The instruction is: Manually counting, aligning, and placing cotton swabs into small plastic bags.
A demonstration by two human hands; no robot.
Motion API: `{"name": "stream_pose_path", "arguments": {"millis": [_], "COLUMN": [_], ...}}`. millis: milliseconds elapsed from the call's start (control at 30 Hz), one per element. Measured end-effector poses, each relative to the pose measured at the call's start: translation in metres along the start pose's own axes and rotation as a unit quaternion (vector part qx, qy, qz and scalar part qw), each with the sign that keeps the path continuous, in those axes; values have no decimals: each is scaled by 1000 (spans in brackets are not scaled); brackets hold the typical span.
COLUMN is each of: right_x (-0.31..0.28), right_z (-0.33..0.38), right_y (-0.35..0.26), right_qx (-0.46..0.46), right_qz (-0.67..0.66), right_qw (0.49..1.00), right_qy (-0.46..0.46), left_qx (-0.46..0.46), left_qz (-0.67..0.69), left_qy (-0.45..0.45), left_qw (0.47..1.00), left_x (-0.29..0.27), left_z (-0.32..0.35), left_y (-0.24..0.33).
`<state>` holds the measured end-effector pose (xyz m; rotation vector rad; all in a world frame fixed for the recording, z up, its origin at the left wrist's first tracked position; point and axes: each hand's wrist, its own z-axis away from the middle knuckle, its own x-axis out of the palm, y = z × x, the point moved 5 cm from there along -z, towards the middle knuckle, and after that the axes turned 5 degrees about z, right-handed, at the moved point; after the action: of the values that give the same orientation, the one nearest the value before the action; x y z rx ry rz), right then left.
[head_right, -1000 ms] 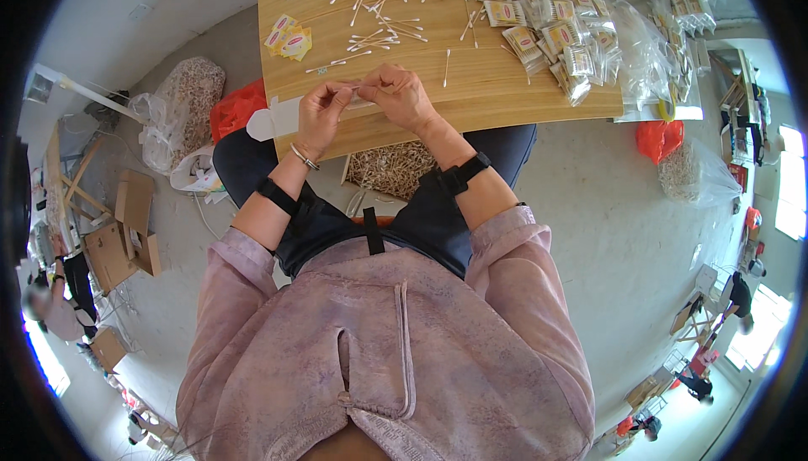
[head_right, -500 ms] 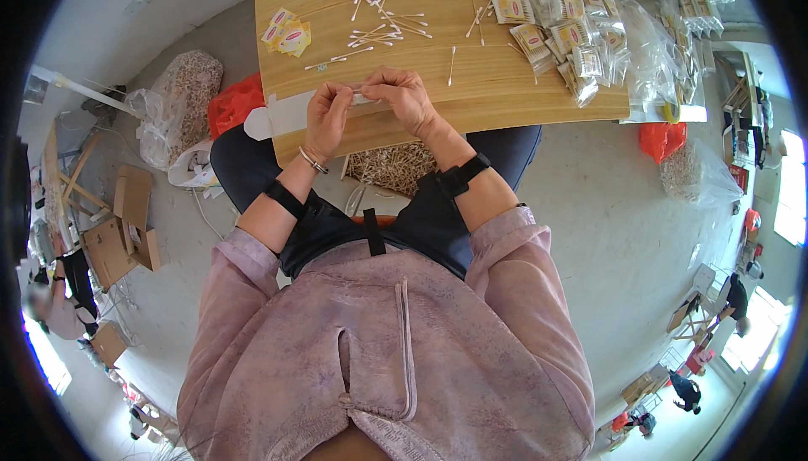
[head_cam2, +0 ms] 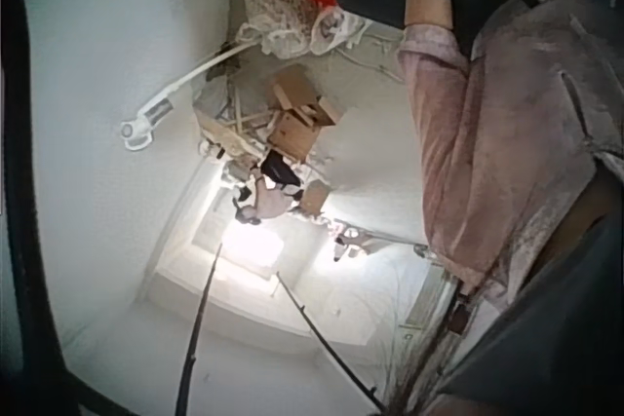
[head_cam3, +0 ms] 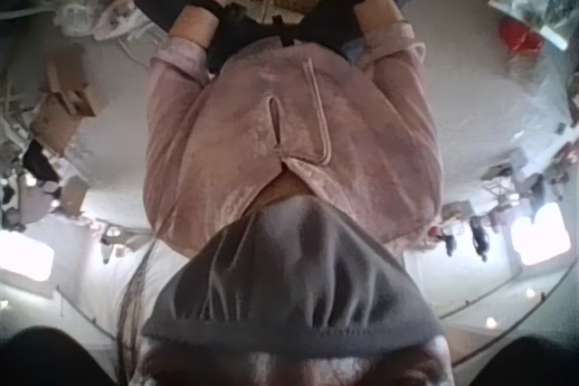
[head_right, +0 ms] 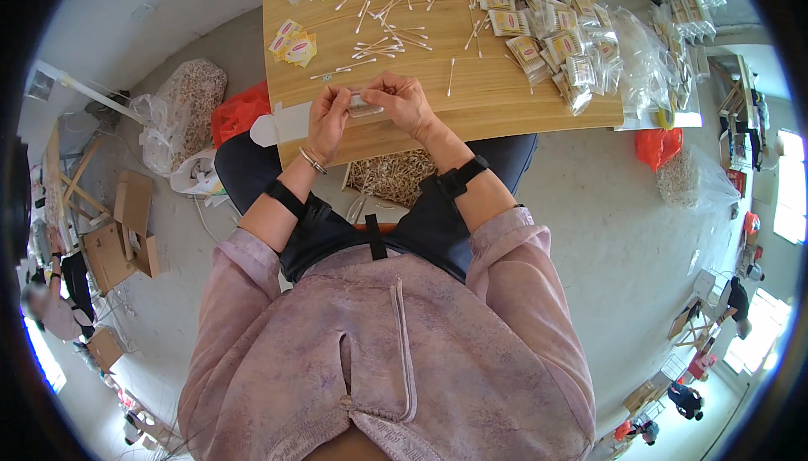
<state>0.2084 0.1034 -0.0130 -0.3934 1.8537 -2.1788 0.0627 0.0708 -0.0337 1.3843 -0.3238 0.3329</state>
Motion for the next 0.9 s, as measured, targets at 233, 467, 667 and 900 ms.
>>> {"name": "stream_pose_path", "arguments": {"millis": [233, 467, 667, 900], "right_x": [-13, -1, 38, 39], "right_z": [2, 16, 25, 32], "right_y": [-4, 6, -9, -10], "right_qx": [141, 261, 292, 278], "right_qz": [-110, -260, -320, -332], "right_qw": [982, 929, 901, 899], "right_qy": [54, 46, 18, -60], "left_qx": [-21, 314, 349, 226], "left_qz": [-12, -418, -411, -303], "left_qy": [-55, -131, -207, -202], "left_qw": [998, 843, 816, 903], "left_x": [-3, 40, 53, 51], "left_z": [1, 40, 45, 36], "left_y": [23, 69, 84, 90]}}
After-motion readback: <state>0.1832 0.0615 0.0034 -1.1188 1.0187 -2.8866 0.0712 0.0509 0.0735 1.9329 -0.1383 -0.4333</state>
